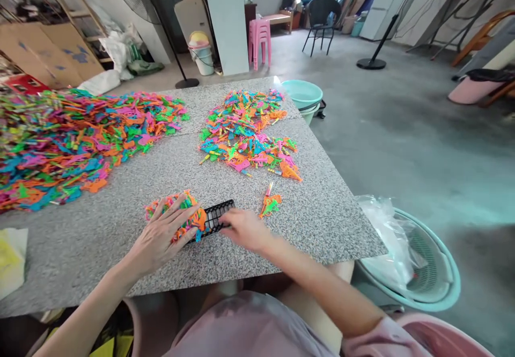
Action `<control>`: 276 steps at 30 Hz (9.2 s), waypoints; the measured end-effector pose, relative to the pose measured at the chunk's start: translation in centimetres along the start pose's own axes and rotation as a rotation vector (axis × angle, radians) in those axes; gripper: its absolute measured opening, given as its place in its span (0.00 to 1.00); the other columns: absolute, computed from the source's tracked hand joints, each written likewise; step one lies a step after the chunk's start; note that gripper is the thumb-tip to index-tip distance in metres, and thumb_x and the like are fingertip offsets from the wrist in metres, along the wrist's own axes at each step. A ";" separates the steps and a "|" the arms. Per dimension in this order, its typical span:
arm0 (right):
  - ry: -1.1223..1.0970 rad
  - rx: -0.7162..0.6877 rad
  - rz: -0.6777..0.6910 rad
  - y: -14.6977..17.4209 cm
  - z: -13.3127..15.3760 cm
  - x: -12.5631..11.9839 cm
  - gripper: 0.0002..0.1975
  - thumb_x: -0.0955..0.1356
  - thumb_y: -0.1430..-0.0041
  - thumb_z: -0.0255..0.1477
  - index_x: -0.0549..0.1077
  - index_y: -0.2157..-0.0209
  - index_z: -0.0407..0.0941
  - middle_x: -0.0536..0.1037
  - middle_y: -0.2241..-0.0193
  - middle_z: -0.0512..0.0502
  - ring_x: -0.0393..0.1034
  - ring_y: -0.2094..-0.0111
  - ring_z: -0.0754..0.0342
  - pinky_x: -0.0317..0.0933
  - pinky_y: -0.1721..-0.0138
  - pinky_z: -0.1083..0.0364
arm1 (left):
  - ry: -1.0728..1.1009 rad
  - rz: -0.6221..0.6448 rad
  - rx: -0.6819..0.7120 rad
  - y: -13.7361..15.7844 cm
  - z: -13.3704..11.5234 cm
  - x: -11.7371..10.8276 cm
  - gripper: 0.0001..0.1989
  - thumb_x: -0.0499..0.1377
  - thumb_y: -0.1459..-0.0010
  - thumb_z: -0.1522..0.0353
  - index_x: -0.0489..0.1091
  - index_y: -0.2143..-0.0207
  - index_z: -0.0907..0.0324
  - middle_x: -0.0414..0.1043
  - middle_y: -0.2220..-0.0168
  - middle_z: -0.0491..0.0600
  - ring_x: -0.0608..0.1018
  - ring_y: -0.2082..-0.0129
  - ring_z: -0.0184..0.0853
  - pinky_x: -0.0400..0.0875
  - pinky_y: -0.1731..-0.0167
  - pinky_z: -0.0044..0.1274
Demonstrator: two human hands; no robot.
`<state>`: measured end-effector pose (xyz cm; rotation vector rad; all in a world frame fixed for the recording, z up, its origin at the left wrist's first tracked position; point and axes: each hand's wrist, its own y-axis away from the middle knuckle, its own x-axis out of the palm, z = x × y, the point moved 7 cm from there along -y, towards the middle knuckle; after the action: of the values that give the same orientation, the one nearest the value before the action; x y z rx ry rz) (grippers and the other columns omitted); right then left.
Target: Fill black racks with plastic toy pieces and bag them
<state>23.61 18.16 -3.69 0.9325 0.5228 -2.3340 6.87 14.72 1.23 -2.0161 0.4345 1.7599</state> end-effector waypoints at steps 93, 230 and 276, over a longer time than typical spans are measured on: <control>-0.595 0.137 -0.506 1.4 -1.5 2.8 0.11 0.58 0.35 0.35 0.67 0.64 0.45 0.72 0.70 0.46 0.68 0.69 0.52 0.64 0.64 0.53 | 0.071 0.113 -0.117 -1.0 -1.5 0.1 0.22 0.65 0.50 0.71 0.69 0.51 0.59 0.62 0.38 0.59 0.51 0.32 0.57 0.43 0.38 0.57; -0.243 0.161 -0.654 10.5 1.0 -2.3 0.06 0.66 0.38 0.28 0.76 0.66 0.46 0.76 0.69 0.46 0.71 0.70 0.55 0.67 0.66 0.56 | 1.743 -0.372 -0.649 -2.0 -9.7 7.7 0.15 0.66 0.48 0.59 0.68 0.63 0.57 0.75 0.63 0.47 0.77 0.55 0.38 0.67 0.48 0.31; 0.170 0.277 0.046 -3.6 0.6 6.9 0.05 0.68 0.49 0.24 0.75 0.67 0.44 0.81 0.71 0.43 0.75 0.69 0.48 0.57 0.70 0.57 | 0.294 -0.225 -0.236 2.0 -1.7 0.2 0.26 0.55 0.39 0.67 0.61 0.38 0.52 0.73 0.47 0.54 0.74 0.47 0.46 0.63 0.44 0.39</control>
<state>16.91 18.08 -7.69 1.2644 0.2426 -2.3356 7.36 12.16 0.98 -2.3966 0.0809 1.4403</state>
